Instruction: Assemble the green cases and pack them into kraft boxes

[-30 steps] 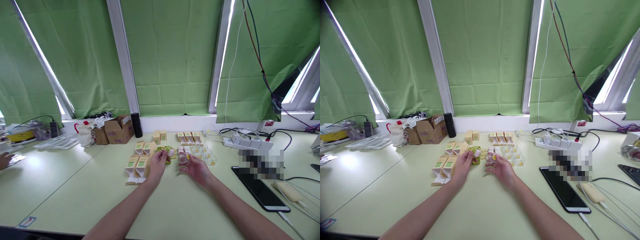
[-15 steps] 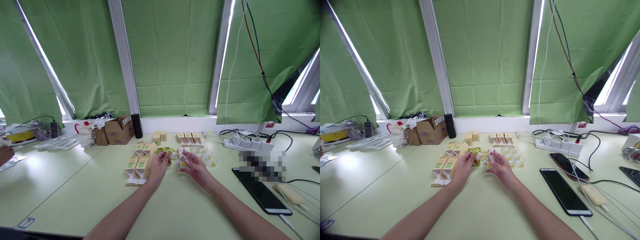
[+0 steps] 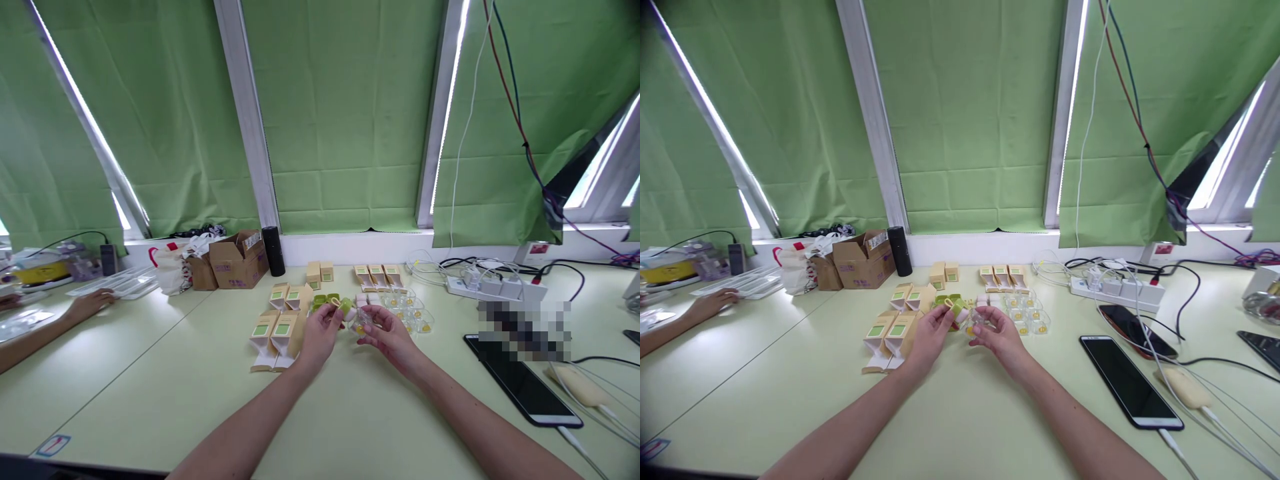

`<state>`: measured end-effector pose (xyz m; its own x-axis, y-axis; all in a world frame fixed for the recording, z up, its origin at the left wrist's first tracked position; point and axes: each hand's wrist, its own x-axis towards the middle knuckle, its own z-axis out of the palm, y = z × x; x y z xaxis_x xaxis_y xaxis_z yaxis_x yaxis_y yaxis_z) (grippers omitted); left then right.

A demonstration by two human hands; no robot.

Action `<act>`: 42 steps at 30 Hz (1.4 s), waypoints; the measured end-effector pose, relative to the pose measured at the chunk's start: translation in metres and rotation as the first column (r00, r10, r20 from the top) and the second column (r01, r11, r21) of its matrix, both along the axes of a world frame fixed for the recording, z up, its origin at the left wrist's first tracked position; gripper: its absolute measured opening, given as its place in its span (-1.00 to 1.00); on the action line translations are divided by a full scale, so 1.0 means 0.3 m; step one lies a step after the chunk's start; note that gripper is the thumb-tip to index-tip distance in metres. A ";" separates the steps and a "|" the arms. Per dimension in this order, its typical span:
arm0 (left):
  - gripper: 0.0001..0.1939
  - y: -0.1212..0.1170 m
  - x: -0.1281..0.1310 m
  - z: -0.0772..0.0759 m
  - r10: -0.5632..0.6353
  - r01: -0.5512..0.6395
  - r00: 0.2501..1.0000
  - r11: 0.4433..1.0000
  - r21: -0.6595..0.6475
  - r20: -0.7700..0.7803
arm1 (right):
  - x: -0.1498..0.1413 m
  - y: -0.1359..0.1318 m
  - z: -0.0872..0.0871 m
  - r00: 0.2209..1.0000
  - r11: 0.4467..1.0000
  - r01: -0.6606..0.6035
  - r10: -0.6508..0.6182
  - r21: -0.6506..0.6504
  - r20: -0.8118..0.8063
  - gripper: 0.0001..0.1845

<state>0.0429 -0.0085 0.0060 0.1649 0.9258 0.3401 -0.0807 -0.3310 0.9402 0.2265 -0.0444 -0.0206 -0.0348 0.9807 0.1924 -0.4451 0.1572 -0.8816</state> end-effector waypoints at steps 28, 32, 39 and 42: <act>-0.45 -0.012 0.010 -0.010 -0.074 0.075 0.997 0.997 0.033 -0.027 | 0.004 0.004 -0.019 0.999 1.000 0.014 -0.014 0.006 0.045 -0.39; -0.46 -0.016 0.012 -0.012 -0.083 0.084 0.996 0.995 0.046 -0.031 | 0.003 -0.001 -0.015 0.999 1.000 0.019 -0.020 0.012 0.051 -0.40; -0.48 -0.020 0.009 -0.014 -0.093 0.096 0.994 0.993 0.063 -0.051 | 0.009 -0.001 -0.005 0.989 0.998 0.043 -0.050 0.054 0.139 -0.42; -0.47 -0.020 0.007 -0.018 -0.099 0.103 0.993 0.993 0.056 -0.056 | 0.004 0.001 -0.008 0.979 0.993 0.065 -0.083 0.103 0.188 -0.43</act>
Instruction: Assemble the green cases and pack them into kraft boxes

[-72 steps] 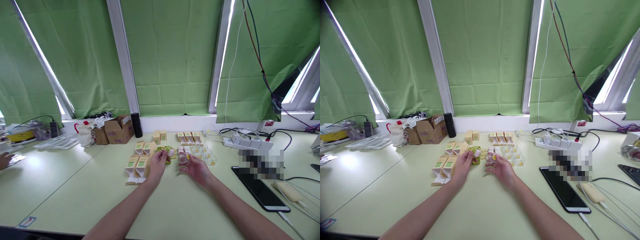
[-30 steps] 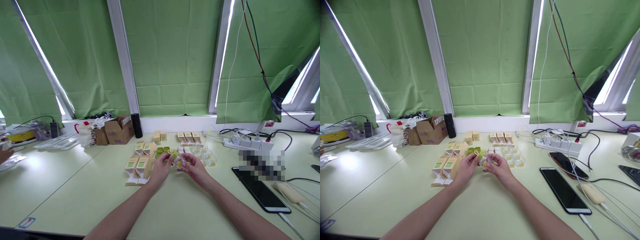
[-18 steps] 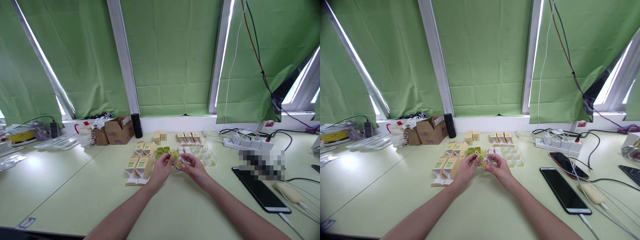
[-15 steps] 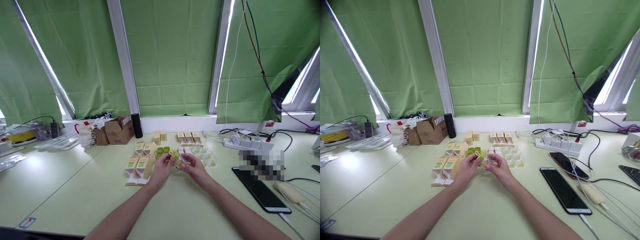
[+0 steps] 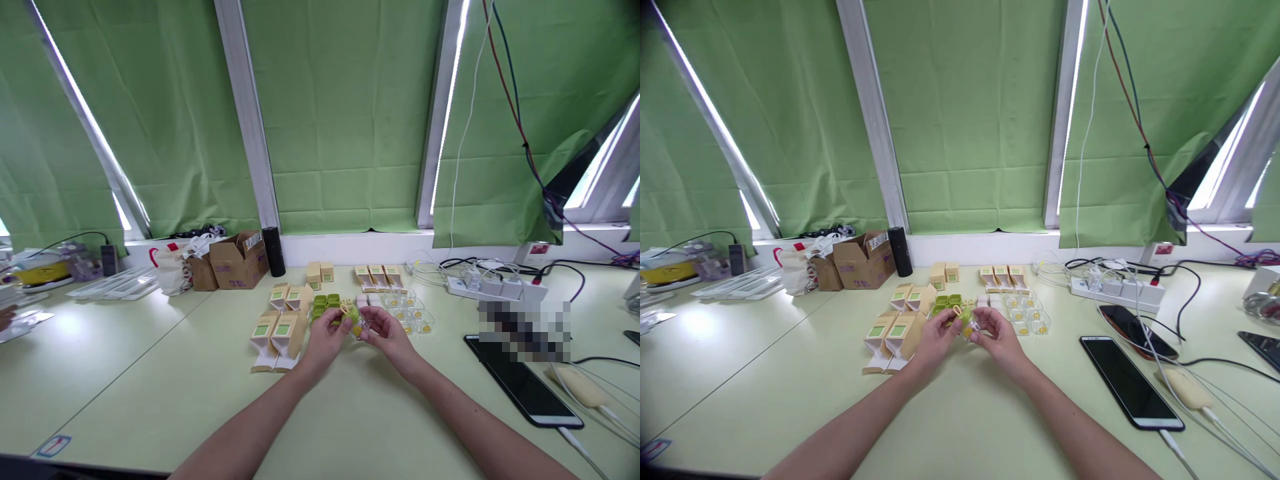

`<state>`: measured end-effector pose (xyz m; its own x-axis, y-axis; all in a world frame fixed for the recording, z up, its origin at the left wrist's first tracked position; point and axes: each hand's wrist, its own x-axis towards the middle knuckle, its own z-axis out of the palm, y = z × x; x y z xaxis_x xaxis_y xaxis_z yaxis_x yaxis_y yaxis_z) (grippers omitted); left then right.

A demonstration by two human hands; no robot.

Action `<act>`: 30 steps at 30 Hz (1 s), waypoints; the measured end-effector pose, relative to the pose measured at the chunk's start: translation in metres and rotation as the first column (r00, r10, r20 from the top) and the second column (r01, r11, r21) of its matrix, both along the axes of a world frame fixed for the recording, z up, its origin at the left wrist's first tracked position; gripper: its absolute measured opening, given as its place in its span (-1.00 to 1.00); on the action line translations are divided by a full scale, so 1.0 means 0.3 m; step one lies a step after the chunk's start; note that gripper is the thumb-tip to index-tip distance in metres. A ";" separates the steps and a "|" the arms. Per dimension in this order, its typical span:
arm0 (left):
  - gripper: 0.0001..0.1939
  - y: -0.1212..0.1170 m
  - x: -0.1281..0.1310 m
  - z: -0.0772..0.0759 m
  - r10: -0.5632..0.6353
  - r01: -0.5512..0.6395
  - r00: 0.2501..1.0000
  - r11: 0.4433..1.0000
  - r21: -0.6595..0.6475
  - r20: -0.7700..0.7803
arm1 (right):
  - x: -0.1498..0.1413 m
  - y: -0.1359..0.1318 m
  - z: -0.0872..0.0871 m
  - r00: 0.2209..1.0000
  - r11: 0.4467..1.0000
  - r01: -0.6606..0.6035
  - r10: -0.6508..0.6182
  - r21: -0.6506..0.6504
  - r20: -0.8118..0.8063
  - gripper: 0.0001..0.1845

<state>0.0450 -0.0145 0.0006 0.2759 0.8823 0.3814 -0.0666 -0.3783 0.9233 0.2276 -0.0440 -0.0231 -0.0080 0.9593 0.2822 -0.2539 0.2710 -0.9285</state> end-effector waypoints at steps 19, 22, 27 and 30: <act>-0.46 -0.026 -0.002 -0.005 -0.013 0.022 0.996 0.995 0.095 -0.089 | -0.019 -0.021 0.011 0.997 0.992 -0.072 0.075 0.101 -0.025 -0.44; -0.50 -0.028 -0.003 -0.009 -0.006 0.024 0.992 0.990 0.141 -0.127 | -0.019 -0.021 0.012 0.997 0.990 -0.070 0.072 0.121 -0.011 -0.47; -0.60 -0.027 -0.003 -0.006 0.033 0.001 0.982 0.984 0.180 -0.185 | -0.015 -0.010 0.005 0.999 0.991 -0.040 0.039 0.131 0.015 -0.51; -0.62 -0.026 -0.002 -0.004 0.046 -0.012 0.981 0.984 0.176 -0.188 | -0.007 -0.001 0.004 0.999 0.992 -0.038 0.036 0.124 0.015 -0.52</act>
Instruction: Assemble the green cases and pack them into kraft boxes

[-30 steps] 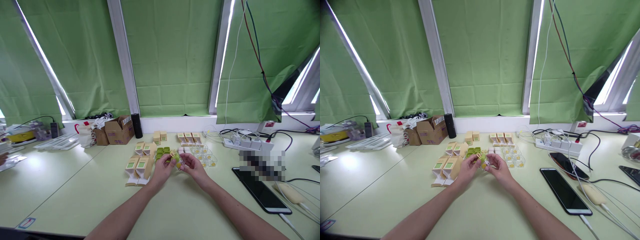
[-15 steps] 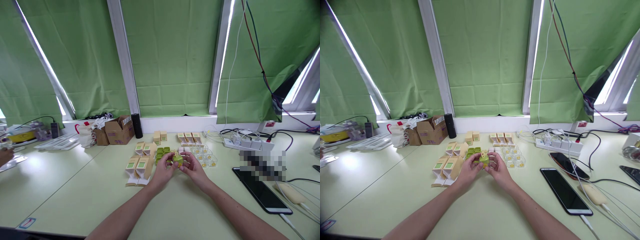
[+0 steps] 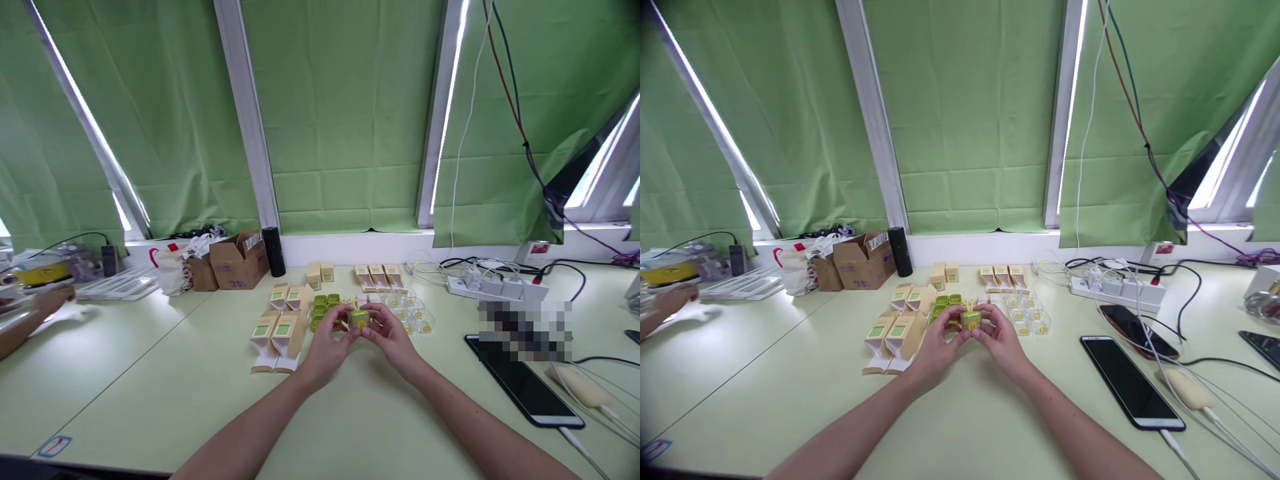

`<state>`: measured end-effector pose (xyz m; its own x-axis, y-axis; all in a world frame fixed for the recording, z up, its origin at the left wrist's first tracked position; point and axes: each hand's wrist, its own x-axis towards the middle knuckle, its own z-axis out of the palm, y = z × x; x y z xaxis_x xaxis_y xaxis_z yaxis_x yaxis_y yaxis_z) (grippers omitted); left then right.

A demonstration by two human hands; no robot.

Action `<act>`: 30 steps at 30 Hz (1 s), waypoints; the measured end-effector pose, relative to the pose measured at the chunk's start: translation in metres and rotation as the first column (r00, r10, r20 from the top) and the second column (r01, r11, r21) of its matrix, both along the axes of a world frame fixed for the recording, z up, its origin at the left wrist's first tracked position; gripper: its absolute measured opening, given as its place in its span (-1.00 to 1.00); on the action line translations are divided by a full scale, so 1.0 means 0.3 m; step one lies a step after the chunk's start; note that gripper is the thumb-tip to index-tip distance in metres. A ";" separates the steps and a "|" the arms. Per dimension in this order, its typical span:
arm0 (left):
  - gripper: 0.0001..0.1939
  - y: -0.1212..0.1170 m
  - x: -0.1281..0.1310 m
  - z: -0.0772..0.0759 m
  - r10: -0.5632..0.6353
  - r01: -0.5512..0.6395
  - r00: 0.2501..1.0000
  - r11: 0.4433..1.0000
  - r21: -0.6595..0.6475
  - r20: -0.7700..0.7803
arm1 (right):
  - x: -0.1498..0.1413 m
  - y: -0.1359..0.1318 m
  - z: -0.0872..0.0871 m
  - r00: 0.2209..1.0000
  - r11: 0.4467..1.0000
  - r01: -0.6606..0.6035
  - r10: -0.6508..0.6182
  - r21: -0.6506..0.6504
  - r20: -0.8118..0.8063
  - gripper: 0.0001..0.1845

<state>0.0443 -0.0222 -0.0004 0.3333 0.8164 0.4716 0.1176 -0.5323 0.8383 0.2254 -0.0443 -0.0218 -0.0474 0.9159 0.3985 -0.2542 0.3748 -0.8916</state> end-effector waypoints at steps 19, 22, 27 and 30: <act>-0.66 -0.007 -0.007 -0.011 -0.003 0.003 1.000 0.990 0.143 0.002 | 0.021 -0.010 0.023 0.867 0.937 -0.315 0.220 -0.151 -0.446 -0.57; -0.72 -0.010 -0.007 -0.011 0.005 -0.002 1.000 0.986 0.166 -0.015 | 0.028 0.000 0.007 0.851 0.929 -0.333 0.222 -0.162 -0.475 -0.62; -0.79 -0.004 -0.009 -0.015 0.032 -0.029 0.999 0.986 0.163 -0.015 | 0.026 0.000 0.004 0.842 0.930 -0.329 0.209 -0.166 -0.498 -0.64; -0.81 0.003 -0.008 -0.017 0.040 -0.038 0.999 0.988 0.149 -0.010 | 0.024 -0.002 0.009 0.849 0.934 -0.318 0.202 -0.165 -0.489 -0.59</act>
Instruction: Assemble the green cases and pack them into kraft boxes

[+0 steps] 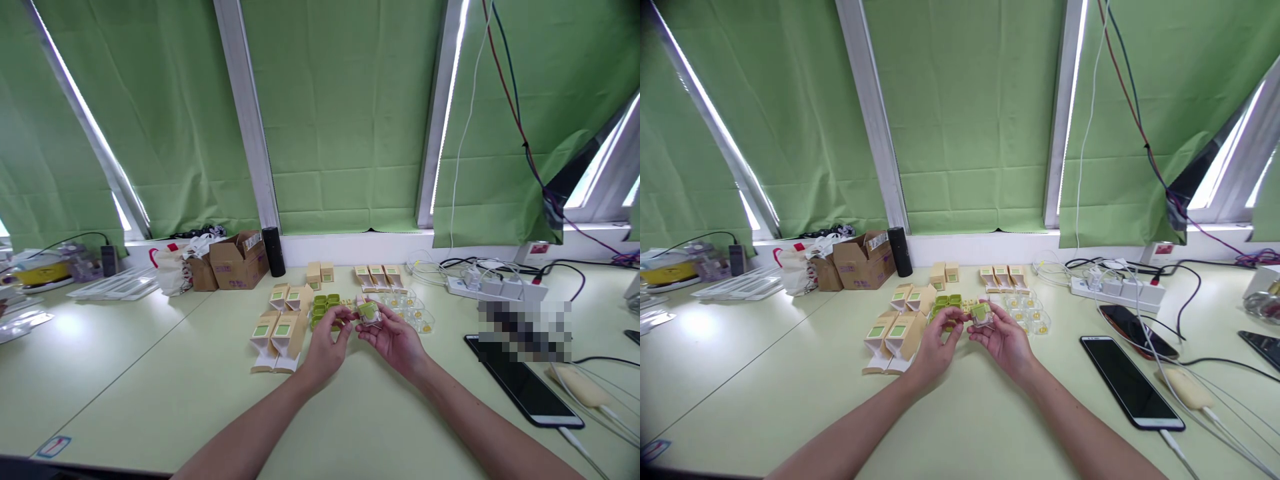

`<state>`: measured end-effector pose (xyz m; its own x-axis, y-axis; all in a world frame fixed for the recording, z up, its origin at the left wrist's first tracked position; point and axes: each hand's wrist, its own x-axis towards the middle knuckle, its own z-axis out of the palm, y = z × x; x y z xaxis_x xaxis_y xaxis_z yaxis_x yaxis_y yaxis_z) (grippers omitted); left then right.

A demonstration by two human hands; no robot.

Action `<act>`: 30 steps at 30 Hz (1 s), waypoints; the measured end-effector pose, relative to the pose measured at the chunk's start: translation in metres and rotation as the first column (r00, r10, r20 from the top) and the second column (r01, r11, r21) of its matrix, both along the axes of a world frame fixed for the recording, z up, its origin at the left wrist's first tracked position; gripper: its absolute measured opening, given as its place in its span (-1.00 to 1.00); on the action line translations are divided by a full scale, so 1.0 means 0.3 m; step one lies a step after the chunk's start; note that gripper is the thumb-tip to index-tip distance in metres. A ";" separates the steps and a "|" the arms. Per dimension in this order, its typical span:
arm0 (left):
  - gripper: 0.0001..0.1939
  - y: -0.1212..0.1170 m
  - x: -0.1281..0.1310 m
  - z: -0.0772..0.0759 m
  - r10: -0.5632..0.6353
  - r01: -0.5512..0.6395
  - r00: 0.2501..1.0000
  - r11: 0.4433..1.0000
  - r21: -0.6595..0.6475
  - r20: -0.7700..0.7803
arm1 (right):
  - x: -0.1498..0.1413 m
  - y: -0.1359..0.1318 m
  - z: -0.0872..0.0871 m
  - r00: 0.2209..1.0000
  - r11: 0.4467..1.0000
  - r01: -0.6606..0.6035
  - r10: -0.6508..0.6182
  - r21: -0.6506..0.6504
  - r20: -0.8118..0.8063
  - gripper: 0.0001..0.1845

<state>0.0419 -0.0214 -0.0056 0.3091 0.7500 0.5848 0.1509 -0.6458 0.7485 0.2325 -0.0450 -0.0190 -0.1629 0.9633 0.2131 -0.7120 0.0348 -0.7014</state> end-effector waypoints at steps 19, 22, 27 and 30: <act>-0.39 -0.015 0.003 0.016 -0.041 0.039 0.999 0.984 -0.174 -0.007 | -0.022 -0.009 -0.002 0.830 0.893 0.372 -0.442 0.254 0.339 -0.23; -0.40 -0.017 0.003 0.013 -0.034 0.032 0.999 0.985 -0.171 -0.013 | -0.029 -0.009 -0.006 0.830 0.899 0.341 -0.425 0.273 0.361 -0.25; -0.49 -0.004 -0.002 0.001 -0.037 0.031 0.998 0.993 -0.114 -0.047 | -0.026 -0.018 -0.007 0.798 0.901 0.283 -0.412 0.330 0.439 -0.31; -0.49 0.008 -0.016 0.005 0.022 -0.027 0.996 0.998 -0.048 -0.087 | 0.001 -0.014 0.003 0.701 0.857 0.283 -0.491 0.430 0.517 -0.43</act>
